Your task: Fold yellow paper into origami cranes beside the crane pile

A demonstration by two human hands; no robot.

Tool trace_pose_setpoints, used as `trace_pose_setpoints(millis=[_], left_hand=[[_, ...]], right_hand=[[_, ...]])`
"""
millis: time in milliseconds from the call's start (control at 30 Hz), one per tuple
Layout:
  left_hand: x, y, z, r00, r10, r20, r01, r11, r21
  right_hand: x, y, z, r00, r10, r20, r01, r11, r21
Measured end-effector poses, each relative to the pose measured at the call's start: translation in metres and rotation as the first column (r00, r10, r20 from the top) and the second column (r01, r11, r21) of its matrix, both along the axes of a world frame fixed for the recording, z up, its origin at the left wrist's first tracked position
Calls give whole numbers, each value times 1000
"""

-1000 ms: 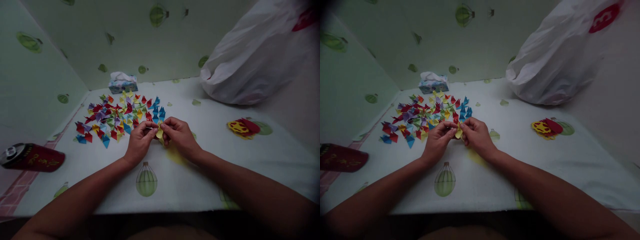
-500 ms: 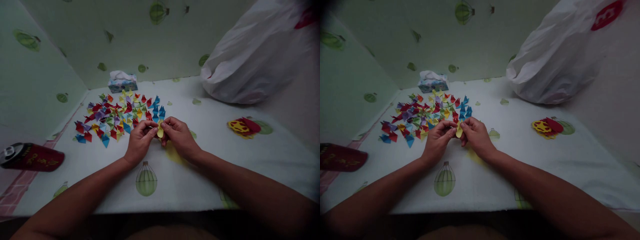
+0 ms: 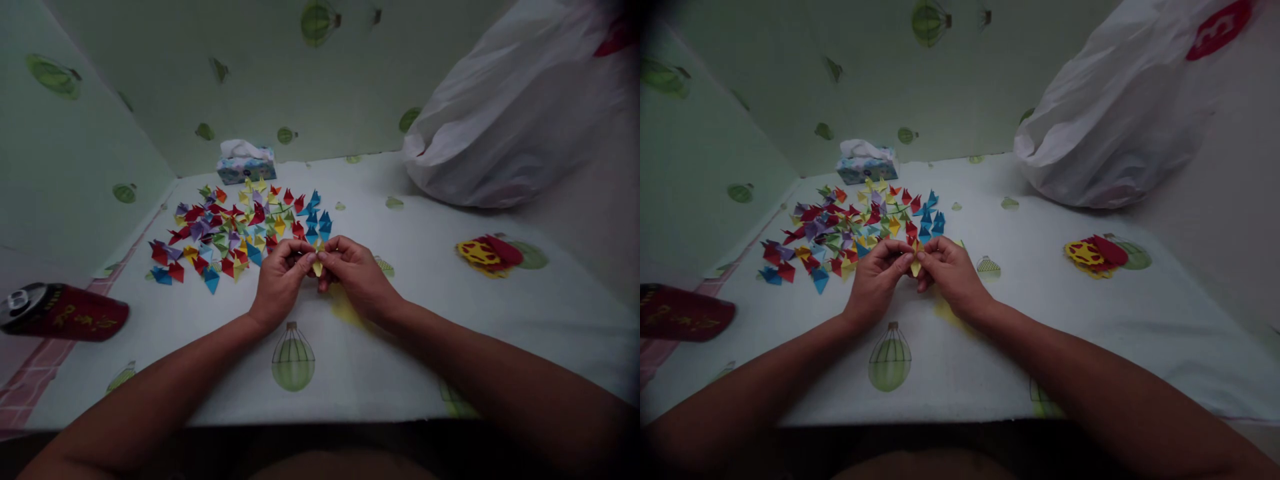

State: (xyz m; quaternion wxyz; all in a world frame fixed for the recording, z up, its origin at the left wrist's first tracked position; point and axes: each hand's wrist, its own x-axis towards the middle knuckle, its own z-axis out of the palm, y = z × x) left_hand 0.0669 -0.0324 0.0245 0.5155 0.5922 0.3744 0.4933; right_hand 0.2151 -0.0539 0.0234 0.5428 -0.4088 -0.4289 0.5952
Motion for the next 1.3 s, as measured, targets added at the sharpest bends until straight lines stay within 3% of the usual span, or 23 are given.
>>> trace_pose_setpoints(millis=[167,500,633,767,933,1133,1300], left_hand=[[2,-2,-3,998,-43,-40,44,998,32],[-3,1,-2,985,76,-156,-35,969,246],[-2,3,0,995,64,-70,-54,989,141],[-3,5,2,999,-5,-48,8,998,62],[-5,6,4,996,23,-88,-18,998,63],[-3,5,4,996,-23,-86,24,1000,5],[-5,8,6,989,55,-135,-46,997,68]], right_hand=[[1,1,2,994,-78,70,77,997,27],[0,-4,9,973,42,226,-44,999,6],[0,-5,9,979,24,202,-30,999,27],[0,-4,7,983,41,179,-48,998,30],[0,-3,6,980,73,183,-79,997,26],[0,-3,5,978,9,207,-19,999,46],[0,-1,5,958,59,281,-84,993,80]])
